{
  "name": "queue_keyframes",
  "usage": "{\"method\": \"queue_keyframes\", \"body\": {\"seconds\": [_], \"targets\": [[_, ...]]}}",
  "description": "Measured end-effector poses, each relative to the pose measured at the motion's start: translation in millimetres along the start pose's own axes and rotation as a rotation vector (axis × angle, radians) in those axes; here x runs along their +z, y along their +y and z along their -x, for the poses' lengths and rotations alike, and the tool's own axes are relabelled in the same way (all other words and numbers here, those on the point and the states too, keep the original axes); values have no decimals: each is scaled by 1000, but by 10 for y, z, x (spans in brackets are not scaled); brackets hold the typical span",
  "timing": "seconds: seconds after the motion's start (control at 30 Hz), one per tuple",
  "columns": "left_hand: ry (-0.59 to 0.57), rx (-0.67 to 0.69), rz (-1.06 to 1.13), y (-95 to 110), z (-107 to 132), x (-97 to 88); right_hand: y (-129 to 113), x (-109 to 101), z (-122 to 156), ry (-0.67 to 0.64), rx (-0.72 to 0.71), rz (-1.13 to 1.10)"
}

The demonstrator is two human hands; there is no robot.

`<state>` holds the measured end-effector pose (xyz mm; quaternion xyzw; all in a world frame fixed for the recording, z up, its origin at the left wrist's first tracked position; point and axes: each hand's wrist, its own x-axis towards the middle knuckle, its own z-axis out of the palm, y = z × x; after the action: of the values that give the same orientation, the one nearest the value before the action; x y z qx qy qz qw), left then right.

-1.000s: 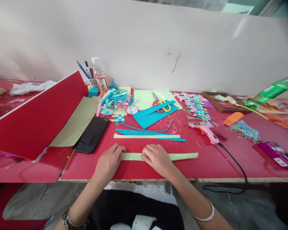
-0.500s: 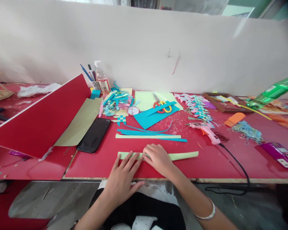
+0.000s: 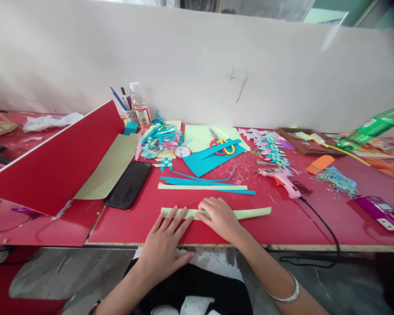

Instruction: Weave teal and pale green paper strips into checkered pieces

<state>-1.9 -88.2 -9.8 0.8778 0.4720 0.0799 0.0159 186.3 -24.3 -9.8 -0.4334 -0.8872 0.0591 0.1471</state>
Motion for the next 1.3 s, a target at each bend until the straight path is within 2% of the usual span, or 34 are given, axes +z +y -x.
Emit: {"method": "queue_keyframes", "body": {"seconds": [0.23,0.37,0.57,0.73,0.87,1.1,1.3], "targets": [[10,-46,-12,67,-44,-7,323,-151,296,10,40,-32],[16,-95,-29,134,-72,-26,403,-192,378,-2,56,-38],[79,-63,94,166,-296,-93,307,-156,338,-17,-21,-7],[58,-66,191,170,-519,-1,184,-99,329,29,-30,-4],[38,-88,240,119,-543,56,230,-132,357,22,19,-14],[-7,-124,70,108,-551,68,314,-176,347,-27,45,2],[-24,-144,58,117,-547,67,311,-149,333,-22,51,34]]}}
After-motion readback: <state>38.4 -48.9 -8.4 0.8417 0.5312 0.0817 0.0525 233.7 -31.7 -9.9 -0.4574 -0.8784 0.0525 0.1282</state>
